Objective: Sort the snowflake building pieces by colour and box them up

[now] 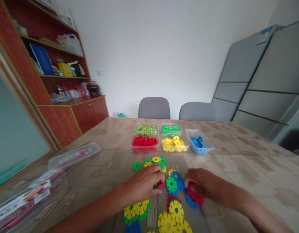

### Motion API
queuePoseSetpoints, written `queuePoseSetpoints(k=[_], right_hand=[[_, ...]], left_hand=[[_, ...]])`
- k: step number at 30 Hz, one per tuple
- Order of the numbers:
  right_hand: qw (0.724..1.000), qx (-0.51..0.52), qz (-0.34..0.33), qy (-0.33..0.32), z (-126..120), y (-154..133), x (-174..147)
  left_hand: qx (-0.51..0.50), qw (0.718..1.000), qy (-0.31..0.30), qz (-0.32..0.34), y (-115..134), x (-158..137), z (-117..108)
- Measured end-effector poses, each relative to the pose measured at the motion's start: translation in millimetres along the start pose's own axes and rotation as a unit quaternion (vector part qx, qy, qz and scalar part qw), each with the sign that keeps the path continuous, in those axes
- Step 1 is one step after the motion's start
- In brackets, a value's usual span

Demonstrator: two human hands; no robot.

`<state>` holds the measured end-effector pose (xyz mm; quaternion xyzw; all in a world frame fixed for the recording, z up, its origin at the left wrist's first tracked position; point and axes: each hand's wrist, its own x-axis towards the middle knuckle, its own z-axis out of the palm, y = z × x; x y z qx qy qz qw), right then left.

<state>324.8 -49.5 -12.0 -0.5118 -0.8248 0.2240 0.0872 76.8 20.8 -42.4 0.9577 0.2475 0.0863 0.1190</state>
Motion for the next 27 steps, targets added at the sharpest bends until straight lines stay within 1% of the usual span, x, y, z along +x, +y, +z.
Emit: queuePoseSetpoints(k=[3, 7, 10, 13, 16, 20, 23, 27], right_hand=[[1.000, -0.018, 0.006, -0.009, -0.4, 2.5, -1.2], [0.997, -0.045, 0.053, -0.022, 4.9, -2.7, -0.5], [0.996, -0.052, 0.069, -0.023, 12.2, -7.5, 1.7], [0.996, -0.049, 0.070, -0.015, 18.1, -8.4, 3.3], [0.997, -0.036, 0.062, -0.006, 21.5, -5.8, 3.7], [0.999, 0.000, 0.044, 0.005, 23.1, -2.6, 3.2], [0.999, -0.011, 0.047, 0.004, 22.8, -2.8, 3.4], [0.997, -0.049, 0.066, 0.001, 23.6, -2.8, 3.6]], left_hand=[[0.004, 1.000, 0.012, -0.005, -0.5, 0.2, 4.0], [-0.005, 0.999, 0.031, -0.028, -1.3, 0.7, 11.4], [-0.011, 0.998, 0.040, -0.043, -0.1, 1.6, 15.1], [-0.024, 0.997, 0.057, -0.040, 2.2, 3.0, 16.6], [-0.063, 0.994, 0.080, -0.039, 5.0, 4.7, 16.2], [-0.128, 0.981, 0.135, -0.053, 5.0, 7.8, 12.5], [-0.143, 0.973, 0.172, -0.065, -4.5, 10.6, 5.4], [-0.125, 0.962, 0.224, -0.093, -34.9, 12.4, -12.7]])
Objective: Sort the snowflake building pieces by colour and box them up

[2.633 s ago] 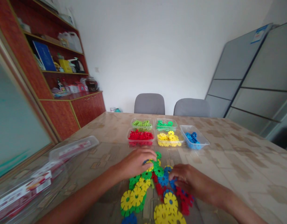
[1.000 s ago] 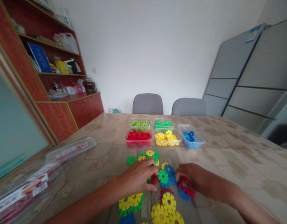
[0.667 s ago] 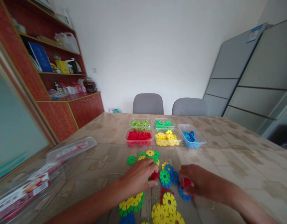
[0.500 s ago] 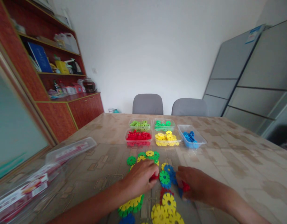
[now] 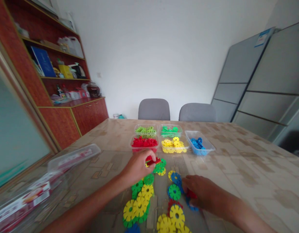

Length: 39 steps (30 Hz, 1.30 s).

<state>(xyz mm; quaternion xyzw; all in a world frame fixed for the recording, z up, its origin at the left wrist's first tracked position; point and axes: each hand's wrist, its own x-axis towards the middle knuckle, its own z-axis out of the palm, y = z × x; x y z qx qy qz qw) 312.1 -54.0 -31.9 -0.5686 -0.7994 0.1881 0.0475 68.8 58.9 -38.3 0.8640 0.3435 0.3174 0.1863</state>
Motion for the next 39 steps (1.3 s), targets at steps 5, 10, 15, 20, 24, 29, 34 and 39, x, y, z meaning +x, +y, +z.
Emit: queuePoseSetpoints(k=[5, 10, 15, 20, 24, 29, 34, 39], right_hand=[[0.998, -0.065, -0.006, 0.015, 7.0, 4.3, 1.3], [0.996, -0.087, -0.001, 0.027, 2.4, -1.7, 3.8], [0.997, -0.073, 0.031, -0.015, -3.9, -8.0, 2.9], [0.989, -0.115, 0.063, -0.061, -2.4, -11.0, 4.3], [0.987, -0.144, 0.047, -0.051, 0.0, -13.2, 6.0], [0.981, -0.192, 0.005, -0.015, 8.8, -6.2, 3.7], [0.983, -0.181, -0.015, 0.015, 12.0, -0.8, 4.2], [0.987, -0.161, 0.016, -0.001, 11.7, -0.2, 7.6]], left_hand=[[0.041, 0.994, 0.089, -0.050, -40.0, 20.3, -32.6], [0.061, 0.989, 0.122, -0.061, -62.7, 31.6, -41.0], [0.052, 0.993, 0.103, -0.037, -74.3, 36.1, -30.0], [0.053, 0.991, 0.116, -0.041, -85.3, 28.7, -33.6], [0.060, 0.990, 0.121, -0.027, -84.8, 25.9, -39.8], [0.063, 0.992, 0.109, 0.011, -79.8, 33.1, -34.1], [0.061, 0.993, 0.098, 0.023, -83.1, 28.9, -33.7], [0.053, 0.994, 0.093, 0.026, -86.7, 19.6, -38.5]])
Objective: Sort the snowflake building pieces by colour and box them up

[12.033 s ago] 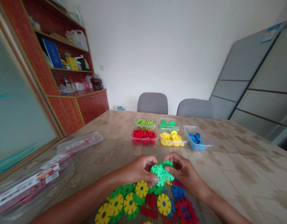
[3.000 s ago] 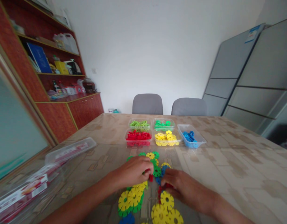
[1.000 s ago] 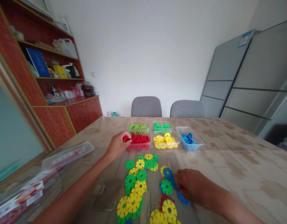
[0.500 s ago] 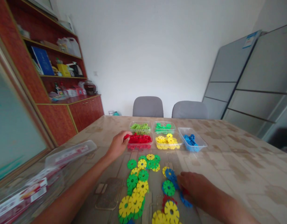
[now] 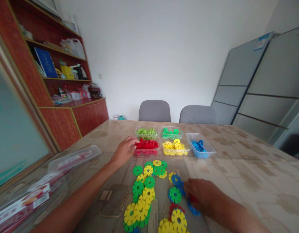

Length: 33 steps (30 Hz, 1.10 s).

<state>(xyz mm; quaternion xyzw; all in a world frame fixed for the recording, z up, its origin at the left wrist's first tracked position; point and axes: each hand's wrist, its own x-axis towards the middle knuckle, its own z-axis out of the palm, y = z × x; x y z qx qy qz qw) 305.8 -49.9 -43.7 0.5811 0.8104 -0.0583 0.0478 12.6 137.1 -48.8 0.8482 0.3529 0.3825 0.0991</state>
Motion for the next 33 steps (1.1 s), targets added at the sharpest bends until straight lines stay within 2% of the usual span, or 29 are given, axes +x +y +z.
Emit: queuePoseSetpoints(k=[7, 14, 20, 25, 30, 33], right_hand=[[1.000, 0.011, -0.008, 0.023, -3.8, 1.7, -0.5], [0.991, 0.129, -0.005, 0.041, -29.1, 0.6, -3.2], [0.972, 0.199, -0.050, 0.114, -28.7, 1.4, 10.0], [0.942, 0.253, -0.097, 0.197, -37.7, 4.1, 51.7], [0.931, 0.258, -0.071, 0.250, -66.0, 6.1, 122.7], [0.924, 0.262, -0.047, 0.274, -77.1, 6.9, 154.4]], left_hand=[[-0.008, 0.999, -0.011, 0.030, 9.9, -3.7, 3.8], [-0.017, 0.999, -0.023, 0.040, 9.5, -5.2, 6.5], [-0.017, 0.999, -0.021, 0.042, 15.3, -5.5, 4.5], [-0.022, 0.995, -0.054, 0.079, 31.0, -8.1, 7.2], [-0.020, 0.991, -0.079, 0.103, 34.7, -11.0, 10.6], [-0.010, 0.992, -0.084, 0.098, 30.9, -11.4, 9.8]])
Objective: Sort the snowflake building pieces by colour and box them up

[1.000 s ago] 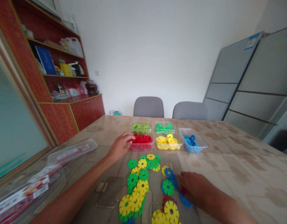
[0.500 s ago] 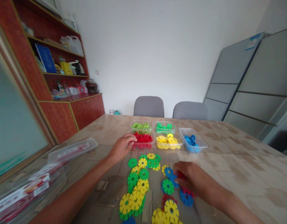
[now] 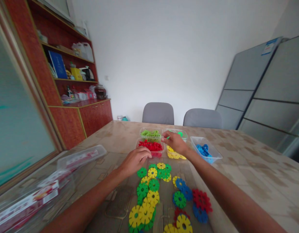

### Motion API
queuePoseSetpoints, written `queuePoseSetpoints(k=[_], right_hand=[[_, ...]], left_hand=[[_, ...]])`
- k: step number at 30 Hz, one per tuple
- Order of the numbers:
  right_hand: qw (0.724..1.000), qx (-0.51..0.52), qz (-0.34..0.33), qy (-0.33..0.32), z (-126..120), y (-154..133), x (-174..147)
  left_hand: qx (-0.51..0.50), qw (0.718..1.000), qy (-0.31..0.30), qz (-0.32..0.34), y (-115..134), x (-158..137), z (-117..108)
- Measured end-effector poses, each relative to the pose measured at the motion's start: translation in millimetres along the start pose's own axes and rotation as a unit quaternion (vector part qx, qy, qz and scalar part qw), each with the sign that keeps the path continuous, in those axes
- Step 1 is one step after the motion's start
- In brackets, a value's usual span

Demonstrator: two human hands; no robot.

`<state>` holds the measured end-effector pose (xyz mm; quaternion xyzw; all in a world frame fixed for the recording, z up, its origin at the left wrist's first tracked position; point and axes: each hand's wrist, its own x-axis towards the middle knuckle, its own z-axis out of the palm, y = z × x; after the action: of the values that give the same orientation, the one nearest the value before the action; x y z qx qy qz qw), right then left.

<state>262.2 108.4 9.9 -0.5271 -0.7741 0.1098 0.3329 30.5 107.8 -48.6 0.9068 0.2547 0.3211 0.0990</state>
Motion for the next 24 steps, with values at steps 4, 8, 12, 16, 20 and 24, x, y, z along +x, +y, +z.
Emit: queuePoseSetpoints(k=[4, 8, 12, 16, 20, 24], right_hand=[[1.000, 0.019, 0.013, 0.004, 6.8, 5.3, -3.3], [0.998, 0.054, 0.014, -0.035, 3.7, 11.8, -50.6], [0.995, 0.075, 0.029, -0.062, -13.5, 20.8, -111.0], [0.993, 0.059, 0.079, -0.060, -27.1, 30.9, -155.9], [0.991, 0.045, 0.100, -0.079, -24.2, 37.7, -168.2], [0.992, 0.037, 0.071, -0.100, -18.0, 39.1, -163.4]], left_hand=[[0.010, 1.000, -0.012, -0.018, -3.8, -1.8, -1.4], [0.003, 0.999, -0.040, -0.025, -4.8, -3.6, 0.6], [-0.013, 0.997, -0.080, -0.021, -0.7, -6.5, 9.4], [-0.035, 0.994, -0.102, -0.019, 15.4, -10.3, 29.1], [-0.071, 0.990, -0.118, -0.020, 39.8, -9.4, 43.1], [-0.101, 0.982, -0.157, -0.012, 52.8, -2.9, 31.4]])
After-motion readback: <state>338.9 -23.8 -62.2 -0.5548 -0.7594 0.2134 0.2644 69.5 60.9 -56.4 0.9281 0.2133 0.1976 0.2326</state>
